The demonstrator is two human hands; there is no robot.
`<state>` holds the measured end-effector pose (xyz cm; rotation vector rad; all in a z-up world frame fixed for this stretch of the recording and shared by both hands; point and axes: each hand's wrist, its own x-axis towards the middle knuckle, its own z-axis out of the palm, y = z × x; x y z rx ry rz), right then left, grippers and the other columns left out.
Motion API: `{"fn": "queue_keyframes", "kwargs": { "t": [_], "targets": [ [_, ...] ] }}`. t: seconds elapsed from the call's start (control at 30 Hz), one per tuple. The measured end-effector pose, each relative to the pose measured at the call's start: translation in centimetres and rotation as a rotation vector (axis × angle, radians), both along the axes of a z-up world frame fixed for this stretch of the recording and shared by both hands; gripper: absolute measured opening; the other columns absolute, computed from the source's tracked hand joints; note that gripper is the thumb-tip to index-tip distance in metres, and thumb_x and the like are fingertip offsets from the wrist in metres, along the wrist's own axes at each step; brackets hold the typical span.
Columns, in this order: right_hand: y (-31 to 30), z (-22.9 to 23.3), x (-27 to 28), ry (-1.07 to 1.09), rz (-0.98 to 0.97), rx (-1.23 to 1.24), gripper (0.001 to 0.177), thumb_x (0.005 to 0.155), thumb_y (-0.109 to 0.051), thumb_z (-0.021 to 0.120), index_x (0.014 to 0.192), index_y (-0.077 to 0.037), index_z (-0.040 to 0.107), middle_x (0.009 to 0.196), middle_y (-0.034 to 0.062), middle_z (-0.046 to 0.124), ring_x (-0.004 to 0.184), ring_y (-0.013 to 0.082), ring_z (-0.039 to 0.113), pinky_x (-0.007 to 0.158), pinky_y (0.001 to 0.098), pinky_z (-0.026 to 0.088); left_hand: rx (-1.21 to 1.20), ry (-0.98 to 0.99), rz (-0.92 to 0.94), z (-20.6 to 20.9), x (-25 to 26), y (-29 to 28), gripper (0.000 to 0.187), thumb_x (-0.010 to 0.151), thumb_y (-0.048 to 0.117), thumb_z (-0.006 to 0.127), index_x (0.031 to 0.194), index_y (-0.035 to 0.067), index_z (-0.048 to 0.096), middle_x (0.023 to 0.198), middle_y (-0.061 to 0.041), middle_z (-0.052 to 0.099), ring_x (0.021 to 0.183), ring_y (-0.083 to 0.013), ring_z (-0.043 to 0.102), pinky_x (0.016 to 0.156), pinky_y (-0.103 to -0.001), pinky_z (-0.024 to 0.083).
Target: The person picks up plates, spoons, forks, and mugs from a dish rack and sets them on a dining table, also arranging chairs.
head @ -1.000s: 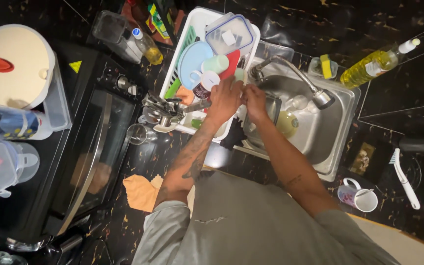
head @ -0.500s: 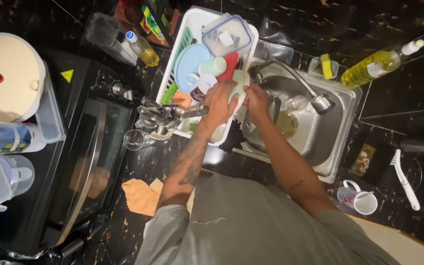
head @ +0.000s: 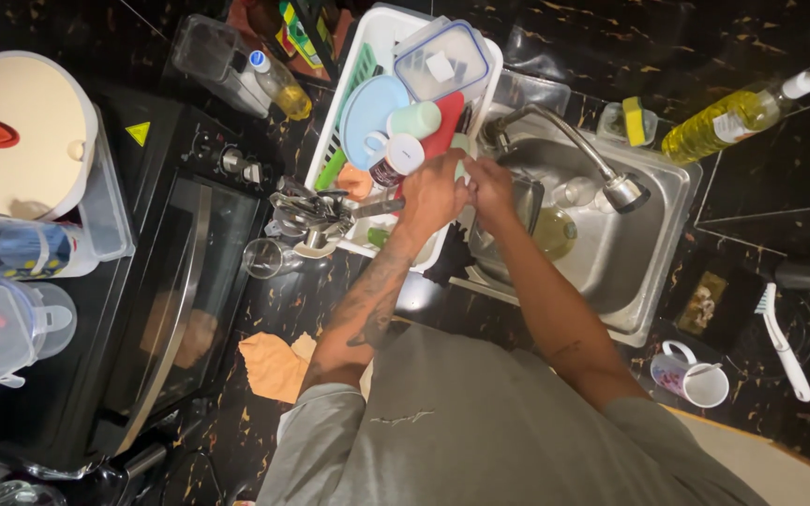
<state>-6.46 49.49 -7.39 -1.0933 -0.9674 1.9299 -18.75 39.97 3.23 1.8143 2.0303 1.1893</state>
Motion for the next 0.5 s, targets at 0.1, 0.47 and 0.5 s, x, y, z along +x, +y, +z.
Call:
{"fn": "queue_keyframes", "kwargs": {
  "t": [0.1,0.47,0.5],
  "targets": [
    [-0.2,-0.3,0.4,0.084,0.043,-0.034,0.018,0.099,-0.023,0.071,0.091,-0.008,0.065,0.066,-0.0033,0.049,0.054,0.0077,0.048,0.049,0.0245,0.042,0.035,0.022,0.016,-1.6,0.1,0.1,0.041,0.083,0.011,0.071,0.122,0.007,0.060,0.104,-0.017,0.071,0.094,-0.0382,0.070,0.076,-0.050,0.055],
    [-0.5,-0.8,0.8,0.174,0.057,-0.035,0.018,0.103,-0.024,0.066,0.098,-0.007,0.064,0.070,-0.0014,0.052,0.059,0.0099,0.052,0.055,0.0275,0.047,0.054,0.033,0.092,0.8,0.8,-0.1,0.041,0.077,0.013,0.074,0.115,0.004,0.063,0.103,-0.019,0.070,0.092,-0.0398,0.068,0.073,-0.050,0.056],
    [-0.5,-1.2,0.9,0.148,0.038,0.026,0.019,0.104,-0.024,0.067,0.098,-0.006,0.064,0.069,-0.0003,0.050,0.057,0.0105,0.050,0.054,0.0291,0.047,0.048,0.055,0.114,0.9,0.8,0.0,0.038,0.077,0.015,0.076,0.112,0.005,0.063,0.102,-0.018,0.070,0.092,-0.0389,0.069,0.073,-0.049,0.056]
  ]
}}
